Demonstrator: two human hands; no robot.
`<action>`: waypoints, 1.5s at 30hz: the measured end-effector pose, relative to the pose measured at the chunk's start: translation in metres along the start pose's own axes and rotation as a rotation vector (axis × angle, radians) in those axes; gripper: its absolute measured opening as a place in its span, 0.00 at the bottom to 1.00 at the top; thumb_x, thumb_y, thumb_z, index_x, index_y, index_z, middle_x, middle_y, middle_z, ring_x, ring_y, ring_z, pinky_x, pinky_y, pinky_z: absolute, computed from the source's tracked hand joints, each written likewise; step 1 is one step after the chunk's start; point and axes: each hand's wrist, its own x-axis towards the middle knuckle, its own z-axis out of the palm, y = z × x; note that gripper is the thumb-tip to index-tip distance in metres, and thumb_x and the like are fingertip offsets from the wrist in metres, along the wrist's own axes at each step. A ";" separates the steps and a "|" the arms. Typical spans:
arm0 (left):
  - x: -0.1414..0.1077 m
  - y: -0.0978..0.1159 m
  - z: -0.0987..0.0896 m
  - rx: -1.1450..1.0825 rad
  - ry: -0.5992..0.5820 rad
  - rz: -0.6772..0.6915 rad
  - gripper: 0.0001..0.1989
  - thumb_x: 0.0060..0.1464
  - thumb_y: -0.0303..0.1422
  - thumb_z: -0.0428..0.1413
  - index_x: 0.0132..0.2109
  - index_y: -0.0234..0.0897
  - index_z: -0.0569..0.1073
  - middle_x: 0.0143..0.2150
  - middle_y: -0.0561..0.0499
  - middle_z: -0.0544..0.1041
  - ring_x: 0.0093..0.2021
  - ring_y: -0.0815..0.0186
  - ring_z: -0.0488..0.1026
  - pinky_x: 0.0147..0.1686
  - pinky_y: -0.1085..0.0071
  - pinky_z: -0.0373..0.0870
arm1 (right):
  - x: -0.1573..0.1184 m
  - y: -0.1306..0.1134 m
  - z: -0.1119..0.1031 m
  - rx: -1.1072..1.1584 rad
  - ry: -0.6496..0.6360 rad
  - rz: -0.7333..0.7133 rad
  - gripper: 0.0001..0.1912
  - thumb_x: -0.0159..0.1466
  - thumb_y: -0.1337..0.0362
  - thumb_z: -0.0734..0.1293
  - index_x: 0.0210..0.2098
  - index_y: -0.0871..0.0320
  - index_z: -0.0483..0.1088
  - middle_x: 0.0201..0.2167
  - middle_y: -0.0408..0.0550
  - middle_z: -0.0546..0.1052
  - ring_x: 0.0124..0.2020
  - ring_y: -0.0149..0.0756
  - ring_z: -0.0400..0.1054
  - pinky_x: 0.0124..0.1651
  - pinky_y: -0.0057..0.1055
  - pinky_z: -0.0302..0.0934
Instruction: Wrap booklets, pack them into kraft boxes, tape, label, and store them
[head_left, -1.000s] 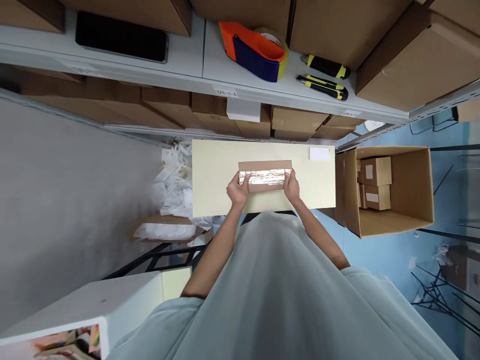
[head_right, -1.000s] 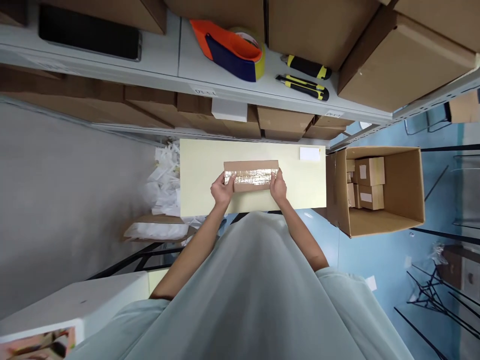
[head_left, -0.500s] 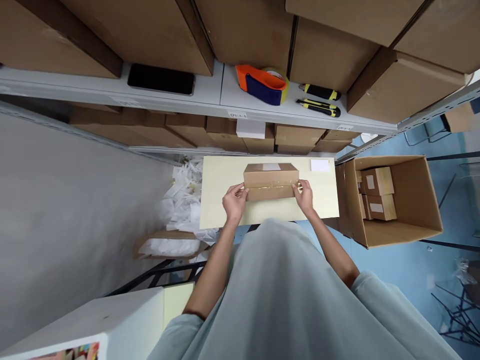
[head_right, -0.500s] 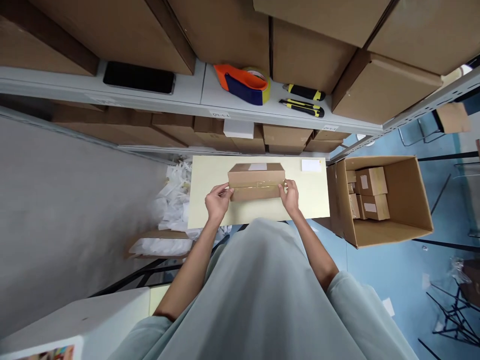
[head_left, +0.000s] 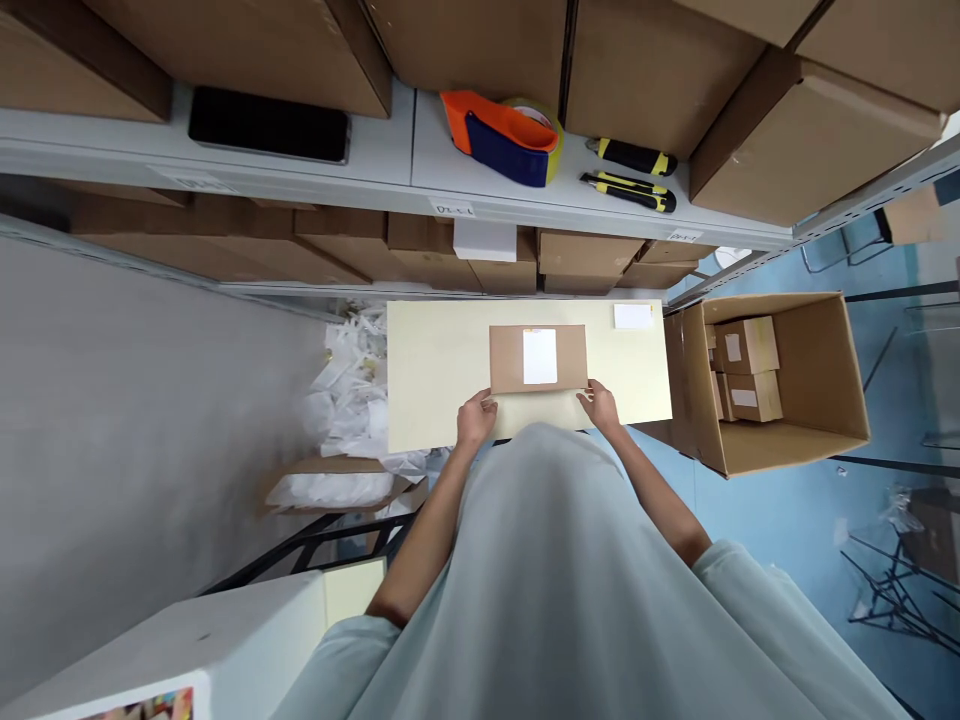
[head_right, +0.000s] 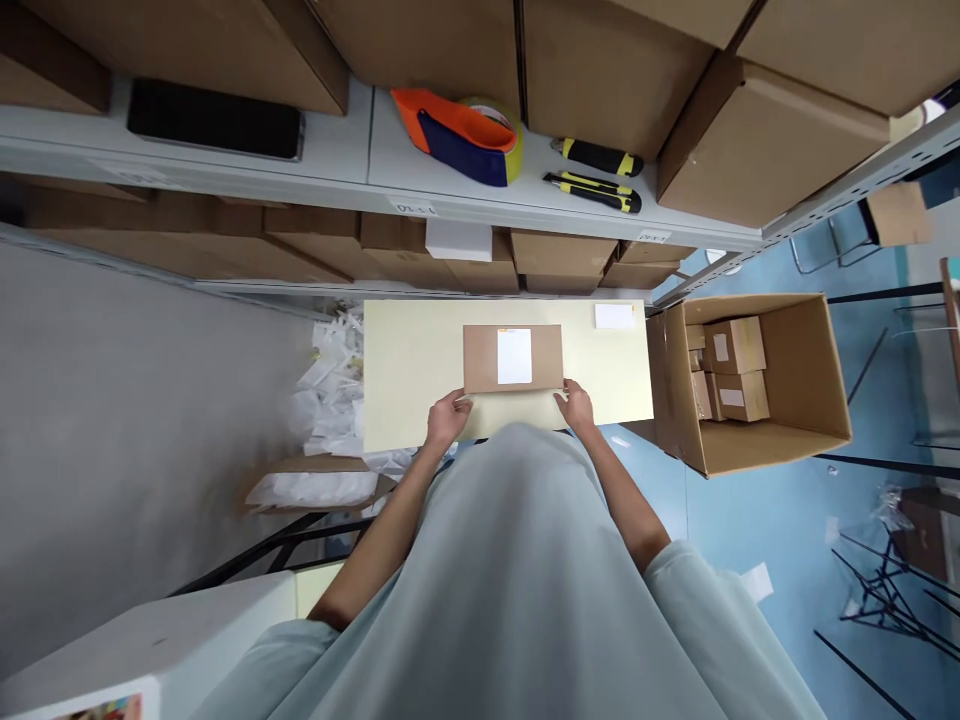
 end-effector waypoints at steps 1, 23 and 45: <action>0.001 -0.001 0.001 -0.017 -0.013 0.006 0.30 0.56 0.24 0.60 0.66 0.34 0.78 0.60 0.39 0.85 0.63 0.51 0.82 0.67 0.56 0.75 | 0.000 0.002 0.001 0.018 -0.001 0.004 0.23 0.71 0.64 0.72 0.64 0.57 0.72 0.58 0.56 0.83 0.59 0.44 0.80 0.61 0.38 0.75; 0.031 -0.006 -0.019 -0.234 -0.188 0.078 0.22 0.64 0.38 0.63 0.62 0.35 0.77 0.67 0.38 0.81 0.67 0.51 0.80 0.70 0.53 0.75 | -0.008 -0.028 0.026 0.368 0.086 0.030 0.26 0.75 0.52 0.62 0.65 0.60 0.75 0.57 0.55 0.86 0.55 0.46 0.81 0.59 0.42 0.77; 0.035 0.266 -0.148 -0.401 0.302 0.996 0.19 0.69 0.40 0.53 0.61 0.43 0.80 0.63 0.40 0.82 0.66 0.49 0.79 0.70 0.48 0.74 | 0.154 -0.435 -0.157 -0.534 0.433 -0.387 0.28 0.61 0.71 0.76 0.60 0.74 0.75 0.55 0.79 0.83 0.62 0.66 0.78 0.66 0.54 0.69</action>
